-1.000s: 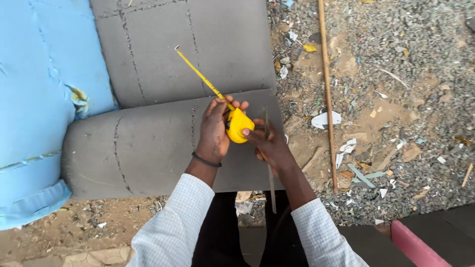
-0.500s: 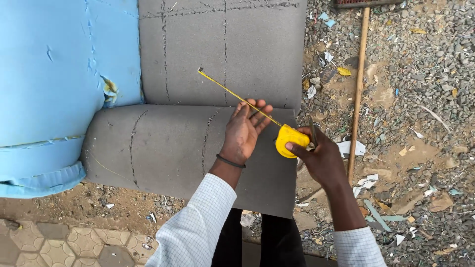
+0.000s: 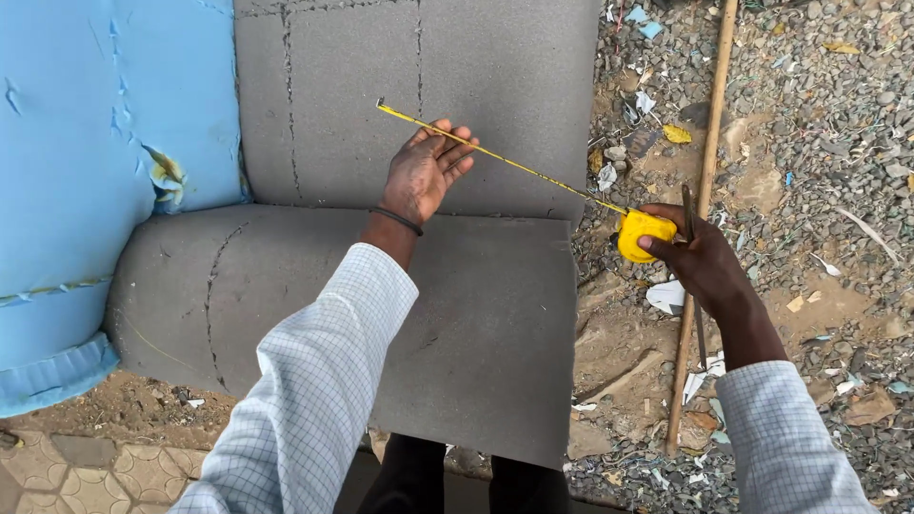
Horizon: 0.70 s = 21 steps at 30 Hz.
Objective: Measure and mark a piece of grey foam using a tape measure and a marking tool for furniture reupholstery
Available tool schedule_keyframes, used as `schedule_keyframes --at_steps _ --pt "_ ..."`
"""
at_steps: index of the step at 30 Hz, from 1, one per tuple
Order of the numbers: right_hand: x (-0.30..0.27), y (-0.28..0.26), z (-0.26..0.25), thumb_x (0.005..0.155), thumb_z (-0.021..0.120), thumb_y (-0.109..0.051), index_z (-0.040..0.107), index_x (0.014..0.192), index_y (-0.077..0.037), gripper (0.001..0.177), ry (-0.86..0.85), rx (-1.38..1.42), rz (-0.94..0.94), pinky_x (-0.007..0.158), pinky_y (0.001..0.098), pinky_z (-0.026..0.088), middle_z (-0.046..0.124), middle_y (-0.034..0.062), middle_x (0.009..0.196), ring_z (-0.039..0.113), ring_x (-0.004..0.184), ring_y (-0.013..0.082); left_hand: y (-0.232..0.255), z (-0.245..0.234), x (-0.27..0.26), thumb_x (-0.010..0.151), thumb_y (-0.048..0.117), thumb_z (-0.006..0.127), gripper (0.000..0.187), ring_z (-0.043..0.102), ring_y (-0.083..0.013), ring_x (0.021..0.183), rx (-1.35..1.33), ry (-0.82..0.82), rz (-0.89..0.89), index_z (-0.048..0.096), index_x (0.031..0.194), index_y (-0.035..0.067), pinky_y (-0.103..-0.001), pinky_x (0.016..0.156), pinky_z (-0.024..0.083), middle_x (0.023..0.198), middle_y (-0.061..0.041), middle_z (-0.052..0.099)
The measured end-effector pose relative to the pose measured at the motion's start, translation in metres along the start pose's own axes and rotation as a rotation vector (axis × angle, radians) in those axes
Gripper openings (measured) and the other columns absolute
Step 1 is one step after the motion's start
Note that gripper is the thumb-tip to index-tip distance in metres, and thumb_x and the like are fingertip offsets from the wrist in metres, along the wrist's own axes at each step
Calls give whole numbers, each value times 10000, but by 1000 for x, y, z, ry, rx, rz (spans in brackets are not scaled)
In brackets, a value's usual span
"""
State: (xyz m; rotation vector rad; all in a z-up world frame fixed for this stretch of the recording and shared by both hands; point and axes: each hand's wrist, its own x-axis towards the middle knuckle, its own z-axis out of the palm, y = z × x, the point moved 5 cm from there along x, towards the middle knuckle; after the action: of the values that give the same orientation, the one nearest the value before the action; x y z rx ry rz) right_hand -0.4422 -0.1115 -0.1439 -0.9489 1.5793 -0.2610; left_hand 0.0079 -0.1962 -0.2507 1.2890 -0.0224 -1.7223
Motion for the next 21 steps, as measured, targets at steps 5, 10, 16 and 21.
schedule_keyframes --at_steps 5,10,16,21 --pt "42 12 39 1089 861 -158 780 1681 -184 598 -4 46 75 1081 403 611 791 94 1611 729 1362 257 7 -42 40 1170 -24 529 226 926 -499 1266 -91 47 -81 703 1198 118 -525 1186 732 1151 -207 897" --pt "71 28 55 1107 856 -124 771 1694 -178 595 -21 75 113 1093 387 625 798 93 1576 746 1344 244 15 -84 58 1087 86 617 138 905 -482 1311 -123 -25 -137 717 1006 135 -589 1286 688 1058 -144 846" --pt "78 27 58 1145 837 -158 802 1677 -203 535 -98 -91 188 916 366 569 848 54 1496 727 1127 207 22 -126 44 1127 30 666 201 910 -463 1360 -30 -1 -209 758 1012 166 -623 1338 658 1018 -86 842" --pt "87 9 56 1080 859 -210 813 1639 -206 561 -151 -182 211 1190 422 595 831 51 1660 786 1360 252 42 -157 30 1214 -23 721 158 901 -341 1195 230 196 -271 866 1274 -7 -493 1148 793 1292 -195 901"
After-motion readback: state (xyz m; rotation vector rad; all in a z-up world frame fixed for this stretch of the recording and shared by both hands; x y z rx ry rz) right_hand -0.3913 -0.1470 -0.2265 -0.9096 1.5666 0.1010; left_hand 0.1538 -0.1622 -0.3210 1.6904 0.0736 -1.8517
